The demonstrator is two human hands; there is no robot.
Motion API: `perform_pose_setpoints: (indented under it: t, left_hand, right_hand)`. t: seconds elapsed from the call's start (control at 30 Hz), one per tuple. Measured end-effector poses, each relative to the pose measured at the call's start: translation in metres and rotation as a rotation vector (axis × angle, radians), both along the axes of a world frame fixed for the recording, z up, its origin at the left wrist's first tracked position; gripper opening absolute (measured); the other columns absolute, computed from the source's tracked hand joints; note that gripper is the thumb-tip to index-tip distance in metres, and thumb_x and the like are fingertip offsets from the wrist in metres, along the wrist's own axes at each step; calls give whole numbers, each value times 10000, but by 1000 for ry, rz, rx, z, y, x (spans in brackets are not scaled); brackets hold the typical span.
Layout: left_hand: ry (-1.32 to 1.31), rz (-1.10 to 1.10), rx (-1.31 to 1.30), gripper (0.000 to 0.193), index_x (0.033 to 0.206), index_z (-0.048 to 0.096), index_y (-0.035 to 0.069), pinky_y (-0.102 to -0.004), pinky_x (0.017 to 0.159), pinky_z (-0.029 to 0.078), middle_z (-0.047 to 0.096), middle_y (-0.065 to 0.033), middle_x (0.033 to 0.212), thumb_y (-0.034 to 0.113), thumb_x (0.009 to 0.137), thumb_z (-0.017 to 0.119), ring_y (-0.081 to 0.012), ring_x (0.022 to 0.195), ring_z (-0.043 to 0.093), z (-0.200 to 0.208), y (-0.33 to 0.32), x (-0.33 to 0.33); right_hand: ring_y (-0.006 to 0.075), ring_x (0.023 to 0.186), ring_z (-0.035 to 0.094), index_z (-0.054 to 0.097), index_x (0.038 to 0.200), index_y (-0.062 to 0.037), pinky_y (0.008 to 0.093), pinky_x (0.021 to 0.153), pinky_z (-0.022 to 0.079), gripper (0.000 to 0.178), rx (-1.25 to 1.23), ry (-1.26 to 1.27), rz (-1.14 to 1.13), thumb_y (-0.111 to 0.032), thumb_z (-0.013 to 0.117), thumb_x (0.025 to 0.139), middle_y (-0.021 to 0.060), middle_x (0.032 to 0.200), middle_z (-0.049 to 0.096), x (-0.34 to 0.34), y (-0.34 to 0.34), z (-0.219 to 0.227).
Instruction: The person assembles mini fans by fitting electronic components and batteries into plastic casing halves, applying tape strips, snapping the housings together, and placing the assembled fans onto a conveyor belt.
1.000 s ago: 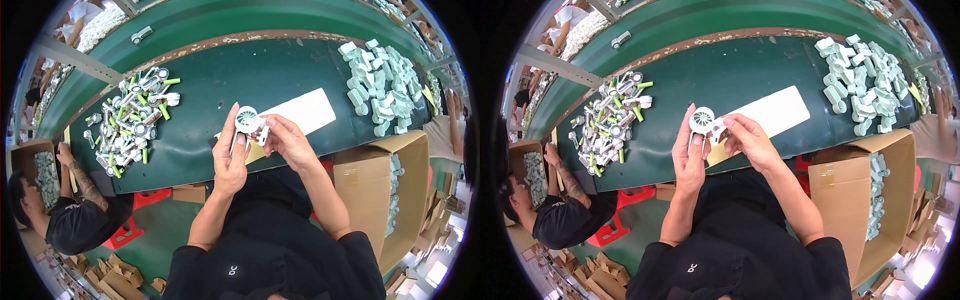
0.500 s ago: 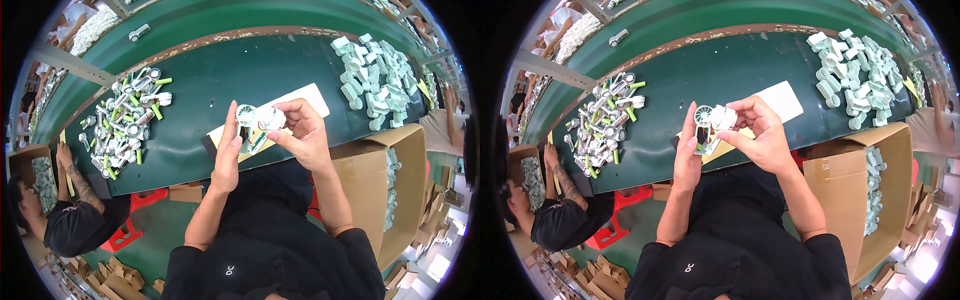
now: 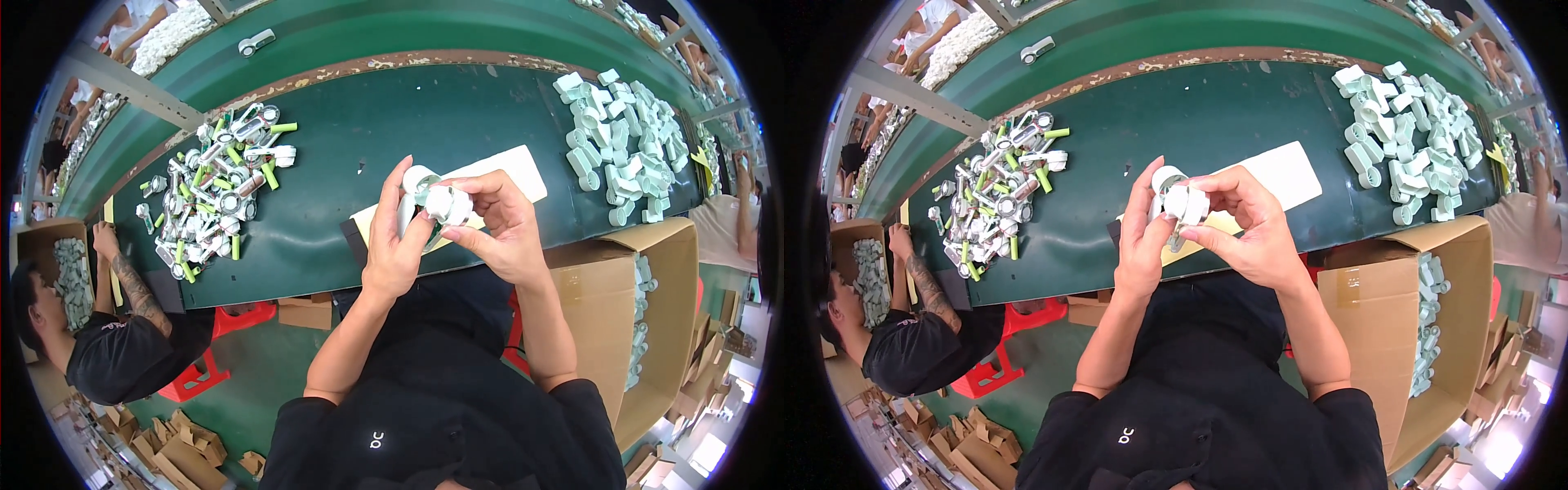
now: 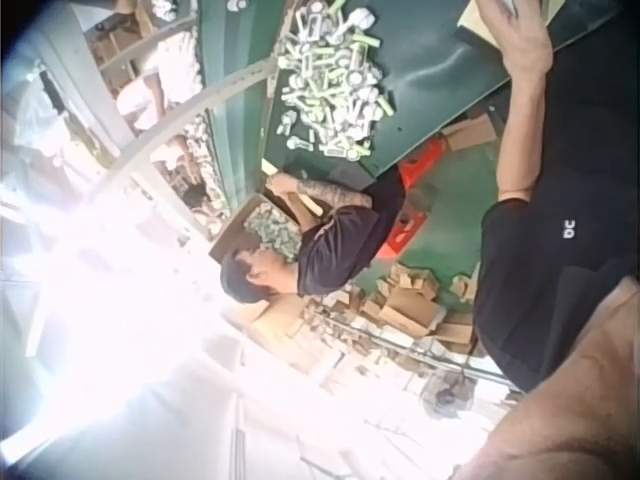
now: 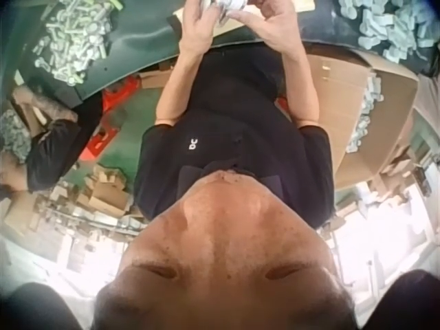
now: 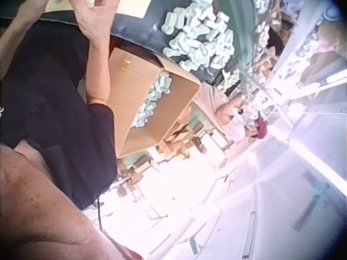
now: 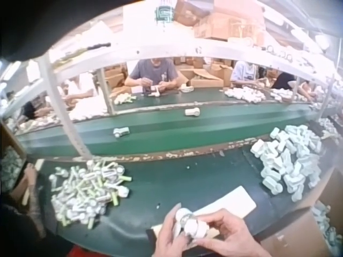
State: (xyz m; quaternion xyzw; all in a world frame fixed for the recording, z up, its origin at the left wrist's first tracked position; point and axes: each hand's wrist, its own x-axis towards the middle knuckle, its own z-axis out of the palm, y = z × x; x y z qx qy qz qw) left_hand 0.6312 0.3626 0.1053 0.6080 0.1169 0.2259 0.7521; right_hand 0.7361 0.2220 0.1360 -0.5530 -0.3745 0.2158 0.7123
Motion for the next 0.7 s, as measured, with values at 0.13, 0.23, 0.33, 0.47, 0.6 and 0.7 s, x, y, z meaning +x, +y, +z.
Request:
perform_pose_setpoints:
  t: [0.13,0.23,0.33,0.47,0.6,0.7]
  left_hand:
    - [11,-4,22,643,1546,403,-43,-332,1061,441,613,-123,1262,45,930,565,-188,1133,585,-1,0,2]
    - [38,7,-42,662,1540,411,-43,-319,1058,440,607,-110,1255,-3,889,525,-184,1150,579,11,-5,5]
    - [15,-4,-67,656,1541,404,-37,-313,1054,439,588,-108,1288,-2,893,500,-181,1195,559,12,-6,0]
    - [-97,-96,-163,574,1549,376,-24,-314,1050,443,556,-117,1357,79,988,445,-176,1253,527,6,2,-2]
    - [-18,-16,-140,513,1475,418,-10,-339,836,558,625,-140,1250,164,993,382,-196,1034,639,10,-2,1]
    - [-11,-13,-140,485,1460,428,0,-331,812,554,637,-119,1204,160,1004,383,-181,985,638,8,-2,2]
  right_hand:
    - [149,1027,682,606,1266,-22,329,912,585,464,33,71,6,45,825,863,99,1197,690,-5,3,-3]
    - [143,1022,683,604,1270,-18,310,879,595,460,23,93,-70,51,817,868,91,1169,681,-9,6,-2]
    - [134,979,687,603,1267,-7,293,841,600,438,-9,162,-121,42,807,883,82,1122,668,-9,6,4]
    - [163,1079,681,584,1280,23,314,953,579,421,-80,248,-86,43,778,907,95,1203,667,-4,2,2]
    - [143,1043,679,600,1275,16,304,911,571,428,-120,157,-101,3,807,901,83,1161,686,-1,3,3]
    - [145,1033,683,626,1278,21,306,905,571,435,-151,94,-91,3,819,888,81,1150,691,1,1,7]
